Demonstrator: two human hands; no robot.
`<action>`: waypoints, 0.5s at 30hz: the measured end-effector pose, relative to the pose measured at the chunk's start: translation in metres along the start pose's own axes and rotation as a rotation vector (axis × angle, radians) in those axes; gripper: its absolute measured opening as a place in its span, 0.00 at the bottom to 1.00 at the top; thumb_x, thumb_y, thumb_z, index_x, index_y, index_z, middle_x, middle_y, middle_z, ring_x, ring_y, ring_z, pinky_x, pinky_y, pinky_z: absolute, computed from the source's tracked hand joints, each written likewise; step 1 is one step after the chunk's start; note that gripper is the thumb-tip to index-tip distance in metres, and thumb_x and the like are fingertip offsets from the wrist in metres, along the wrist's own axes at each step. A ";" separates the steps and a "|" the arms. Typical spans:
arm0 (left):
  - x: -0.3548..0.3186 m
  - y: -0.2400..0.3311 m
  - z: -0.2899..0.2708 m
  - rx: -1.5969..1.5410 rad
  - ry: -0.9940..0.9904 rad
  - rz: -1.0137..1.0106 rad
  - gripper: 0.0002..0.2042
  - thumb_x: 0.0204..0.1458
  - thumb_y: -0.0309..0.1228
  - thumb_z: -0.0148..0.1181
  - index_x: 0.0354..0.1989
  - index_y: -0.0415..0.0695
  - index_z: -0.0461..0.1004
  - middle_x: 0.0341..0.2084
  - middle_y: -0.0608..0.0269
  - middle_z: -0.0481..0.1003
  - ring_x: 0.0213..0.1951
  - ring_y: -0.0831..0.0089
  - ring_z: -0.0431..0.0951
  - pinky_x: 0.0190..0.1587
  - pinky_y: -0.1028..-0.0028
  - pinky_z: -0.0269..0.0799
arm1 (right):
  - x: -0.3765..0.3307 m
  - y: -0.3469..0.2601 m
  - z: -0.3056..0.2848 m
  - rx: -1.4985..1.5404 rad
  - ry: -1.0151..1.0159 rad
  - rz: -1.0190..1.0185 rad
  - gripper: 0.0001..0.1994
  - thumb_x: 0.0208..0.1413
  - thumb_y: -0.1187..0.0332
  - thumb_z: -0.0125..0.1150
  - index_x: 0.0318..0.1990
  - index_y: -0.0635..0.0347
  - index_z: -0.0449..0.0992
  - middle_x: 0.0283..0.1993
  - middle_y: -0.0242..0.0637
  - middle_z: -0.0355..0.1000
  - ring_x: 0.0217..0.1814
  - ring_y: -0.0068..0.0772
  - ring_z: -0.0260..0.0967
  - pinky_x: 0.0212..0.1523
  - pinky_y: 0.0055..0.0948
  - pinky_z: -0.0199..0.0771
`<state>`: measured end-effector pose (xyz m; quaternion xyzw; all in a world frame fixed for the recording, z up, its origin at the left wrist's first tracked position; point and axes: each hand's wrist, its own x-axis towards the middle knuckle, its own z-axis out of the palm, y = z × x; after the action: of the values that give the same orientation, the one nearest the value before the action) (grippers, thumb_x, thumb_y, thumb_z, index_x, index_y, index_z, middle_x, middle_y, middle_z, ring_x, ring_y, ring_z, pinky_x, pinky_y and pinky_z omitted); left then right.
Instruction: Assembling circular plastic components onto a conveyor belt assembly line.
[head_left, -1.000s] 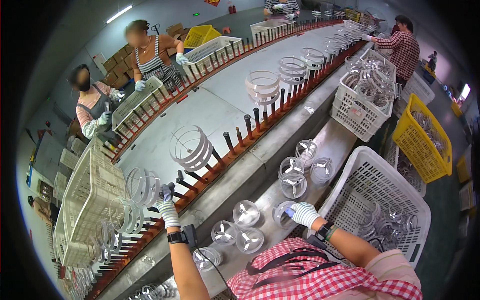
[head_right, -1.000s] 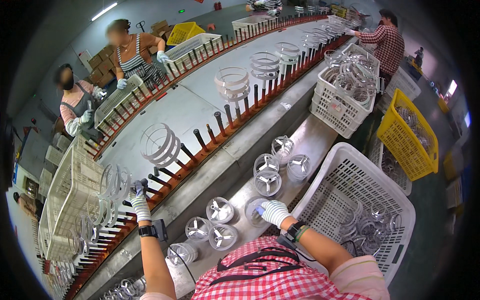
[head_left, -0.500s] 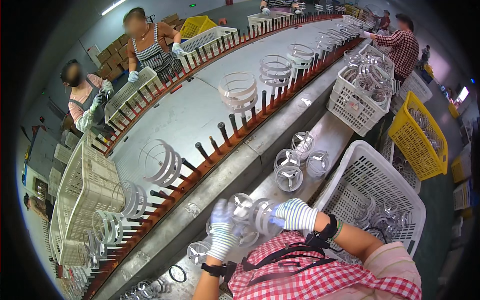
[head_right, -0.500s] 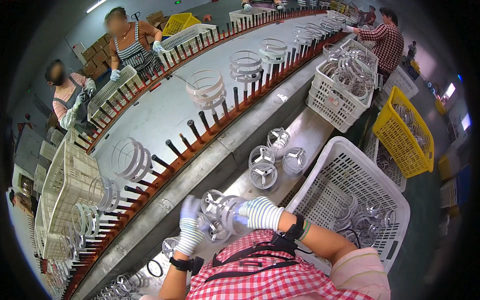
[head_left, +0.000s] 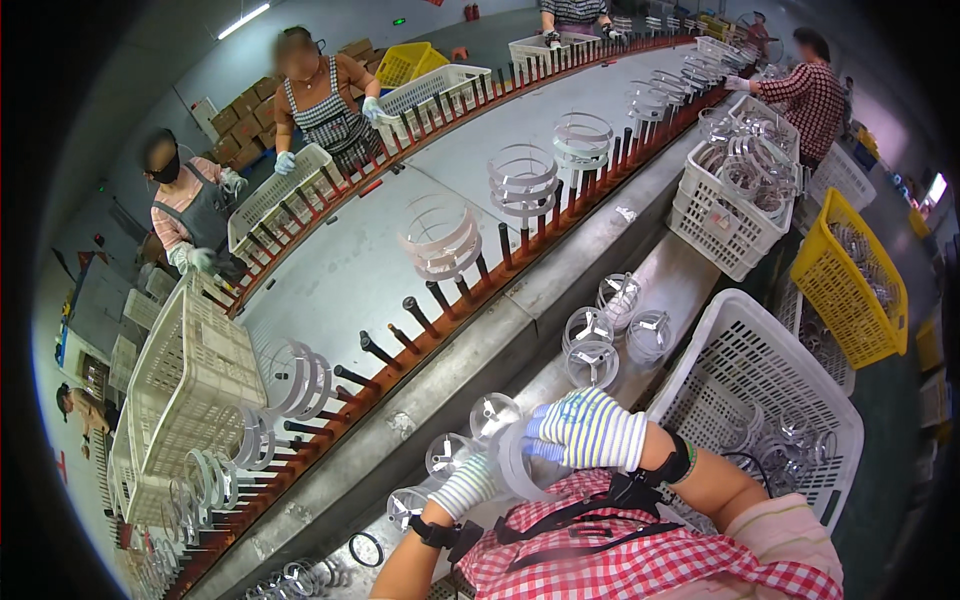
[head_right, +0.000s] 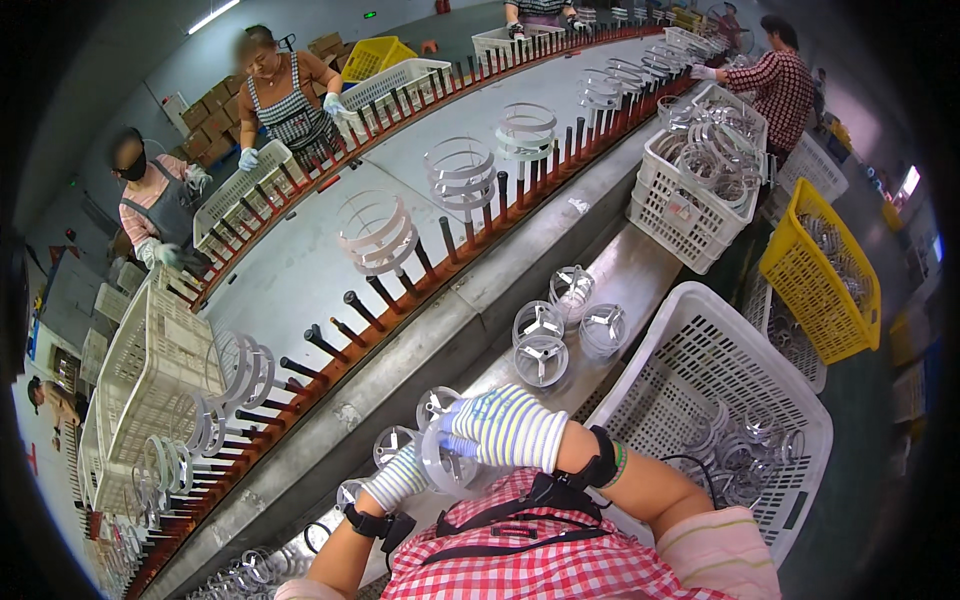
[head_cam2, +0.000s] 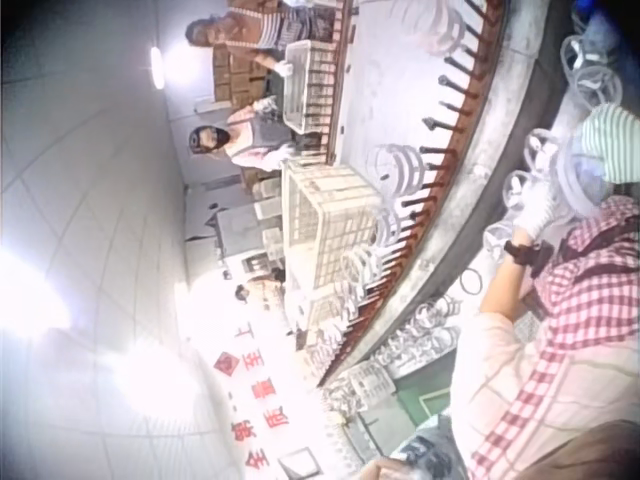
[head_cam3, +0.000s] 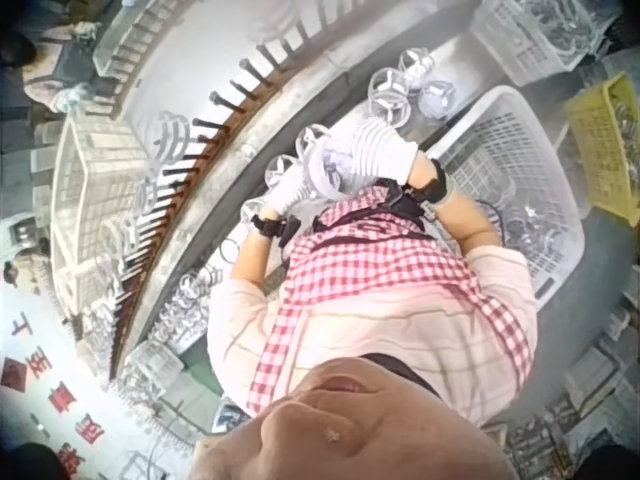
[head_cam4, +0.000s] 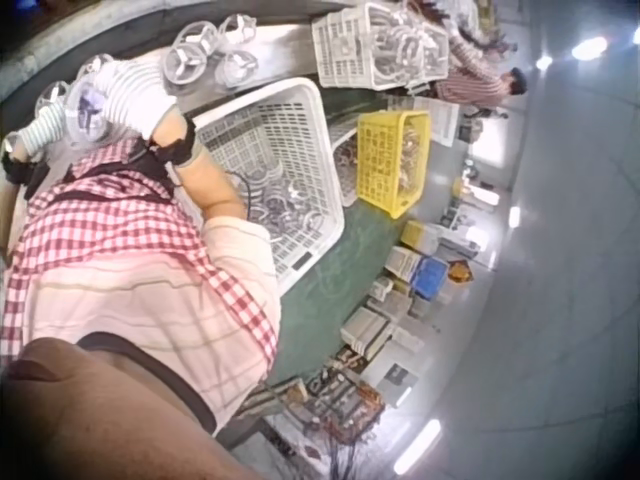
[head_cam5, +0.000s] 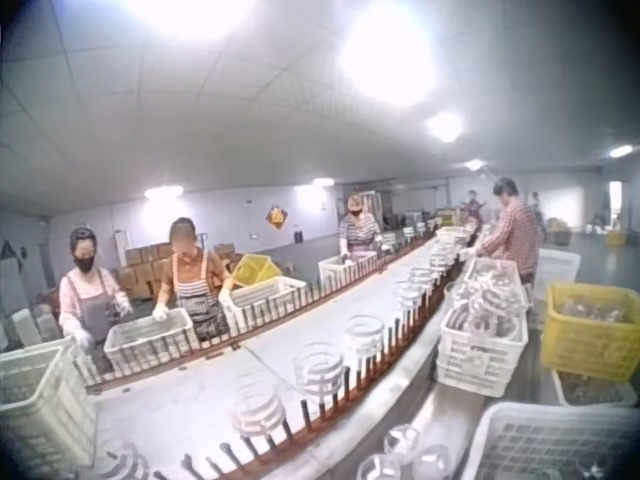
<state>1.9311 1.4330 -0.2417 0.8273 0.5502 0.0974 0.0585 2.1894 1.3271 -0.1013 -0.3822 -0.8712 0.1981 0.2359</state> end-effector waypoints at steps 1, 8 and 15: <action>-0.008 -0.008 0.000 -0.032 0.059 -0.046 0.21 0.51 0.30 0.52 0.54 0.40 0.61 0.51 0.55 0.66 0.54 0.65 0.64 0.52 0.69 0.66 | 0.002 -0.001 -0.006 0.005 -0.002 -0.004 0.16 0.51 0.53 0.51 0.30 0.57 0.75 0.28 0.39 0.71 0.30 0.42 0.71 0.30 0.37 0.70; -0.057 -0.048 -0.049 -0.454 0.358 -0.201 0.17 0.54 0.31 0.50 0.51 0.38 0.63 0.49 0.58 0.67 0.51 0.65 0.67 0.50 0.69 0.69 | 0.023 0.055 0.037 0.349 0.378 0.347 0.14 0.52 0.59 0.54 0.33 0.63 0.74 0.33 0.48 0.71 0.37 0.53 0.68 0.38 0.39 0.69; -0.029 -0.022 -0.098 -1.090 0.547 -0.245 0.16 0.56 0.30 0.48 0.51 0.36 0.64 0.40 0.56 0.73 0.37 0.69 0.76 0.38 0.72 0.75 | 0.078 0.058 0.158 -0.012 -0.317 0.374 0.20 0.48 0.54 0.54 0.46 0.56 0.70 0.44 0.46 0.69 0.45 0.47 0.69 0.44 0.42 0.70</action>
<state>1.8786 1.4137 -0.1533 0.5545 0.5073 0.5652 0.3402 2.0871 1.3969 -0.2400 -0.5025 -0.8126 0.2905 0.0533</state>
